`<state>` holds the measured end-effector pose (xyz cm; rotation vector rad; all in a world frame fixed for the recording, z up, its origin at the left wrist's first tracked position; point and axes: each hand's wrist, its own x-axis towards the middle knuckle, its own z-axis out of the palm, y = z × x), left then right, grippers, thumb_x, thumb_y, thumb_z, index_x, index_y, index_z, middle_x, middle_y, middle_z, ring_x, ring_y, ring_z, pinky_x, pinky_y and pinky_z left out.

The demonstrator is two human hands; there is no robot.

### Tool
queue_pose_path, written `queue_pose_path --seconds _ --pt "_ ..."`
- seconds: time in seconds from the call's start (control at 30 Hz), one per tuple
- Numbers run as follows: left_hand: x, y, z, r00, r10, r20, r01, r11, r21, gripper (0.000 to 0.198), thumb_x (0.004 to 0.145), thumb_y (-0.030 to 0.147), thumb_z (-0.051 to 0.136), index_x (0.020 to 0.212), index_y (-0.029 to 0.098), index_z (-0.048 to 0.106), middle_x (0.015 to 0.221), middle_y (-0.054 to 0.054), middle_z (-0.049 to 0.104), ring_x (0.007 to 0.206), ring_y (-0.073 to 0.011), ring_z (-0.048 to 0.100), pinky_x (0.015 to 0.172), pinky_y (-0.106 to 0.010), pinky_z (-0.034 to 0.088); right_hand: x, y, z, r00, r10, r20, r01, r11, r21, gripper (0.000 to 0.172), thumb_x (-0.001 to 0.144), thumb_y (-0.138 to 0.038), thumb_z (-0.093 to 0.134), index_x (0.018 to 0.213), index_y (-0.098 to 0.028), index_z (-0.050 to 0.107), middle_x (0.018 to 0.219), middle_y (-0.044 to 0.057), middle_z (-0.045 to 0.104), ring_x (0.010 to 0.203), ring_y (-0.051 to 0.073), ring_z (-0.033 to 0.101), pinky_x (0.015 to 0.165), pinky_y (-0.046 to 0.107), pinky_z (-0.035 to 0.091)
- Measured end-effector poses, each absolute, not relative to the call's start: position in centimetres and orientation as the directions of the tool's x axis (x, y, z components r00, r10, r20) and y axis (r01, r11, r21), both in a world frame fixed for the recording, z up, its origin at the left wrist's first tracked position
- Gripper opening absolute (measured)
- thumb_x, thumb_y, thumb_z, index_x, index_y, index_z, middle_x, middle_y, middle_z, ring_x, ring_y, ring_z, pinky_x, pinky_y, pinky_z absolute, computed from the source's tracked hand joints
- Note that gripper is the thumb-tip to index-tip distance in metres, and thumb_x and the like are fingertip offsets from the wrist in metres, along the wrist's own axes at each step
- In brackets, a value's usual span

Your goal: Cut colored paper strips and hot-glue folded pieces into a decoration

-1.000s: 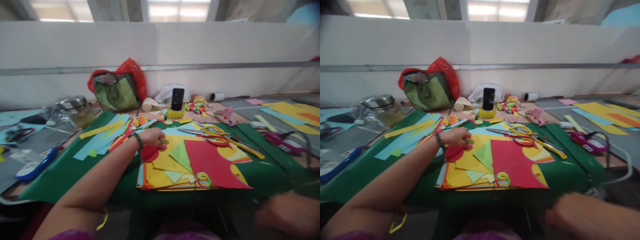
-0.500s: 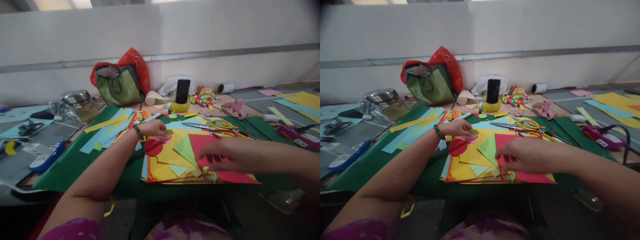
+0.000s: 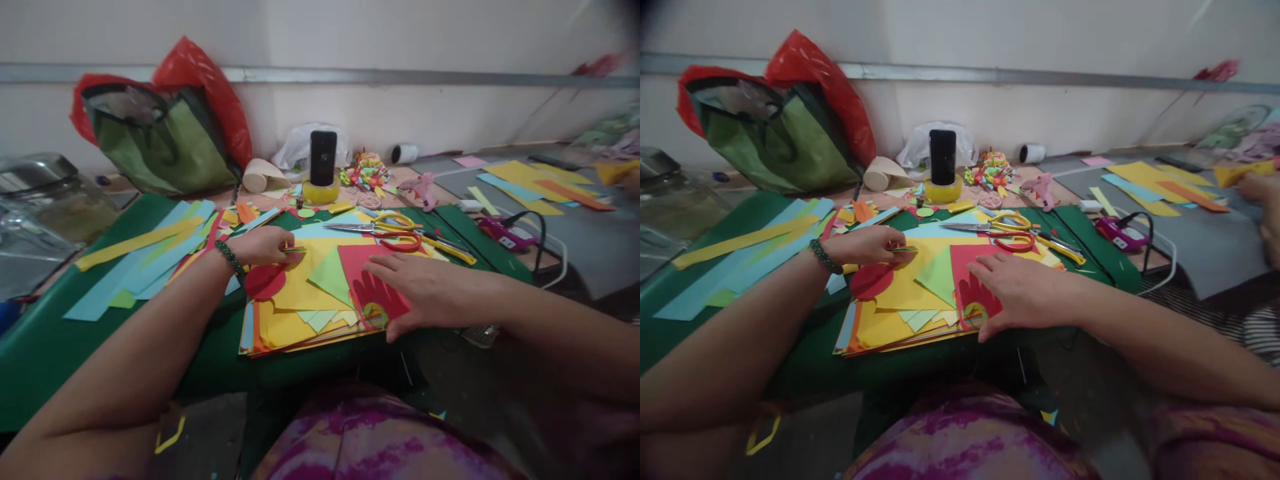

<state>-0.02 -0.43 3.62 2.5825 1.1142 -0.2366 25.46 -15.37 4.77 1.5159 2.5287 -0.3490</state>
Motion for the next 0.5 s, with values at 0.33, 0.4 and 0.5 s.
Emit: queue_pose_path --seconds 0.33,0.4,0.5 --pt "0.2 -1.6 4.0 0.683 0.698 -0.215 0.714 -0.7 -0.006 0.021 0.073 0.039 0.06 0.077 0.019 0.066 0.078 -0.006 0.066 0.065 -0.0174 0.053 0.055 -0.027 0.028 27.1 -14.9 3.5 -0.325 0.877 -0.354 0.946 0.302 -0.121 0.082 0.078 -0.066 0.059 0.138 -0.011 0.048 0.139 0.021 0.052 0.125 0.037 0.051 0.098 0.044 0.044" --pt "0.3 -1.8 3.9 0.682 0.7 -0.211 0.708 -0.704 -0.046 0.024 0.077 0.039 0.057 0.073 0.017 0.065 0.074 -0.008 0.065 0.063 -0.018 0.053 0.054 -0.029 0.026 26.9 -14.7 3.5 -0.34 0.876 -0.341 0.94 0.32 -0.115 0.079 0.078 -0.064 0.061 0.136 -0.012 0.05 0.135 0.021 0.054 0.121 0.036 0.054 0.095 0.043 0.046" --pt "0.4 -2.0 3.8 0.673 0.713 -0.2 0.719 -0.693 -0.053 0.026 0.082 0.035 0.05 0.069 0.017 0.064 0.071 -0.01 0.065 0.061 -0.0193 0.053 0.053 -0.03 0.024 26.5 -14.4 4.0 -0.383 0.865 -0.323 0.924 0.362 -0.125 0.067 0.079 -0.061 0.061 0.126 -0.014 0.059 0.123 0.019 0.063 0.107 0.033 0.063 0.083 0.038 0.049"
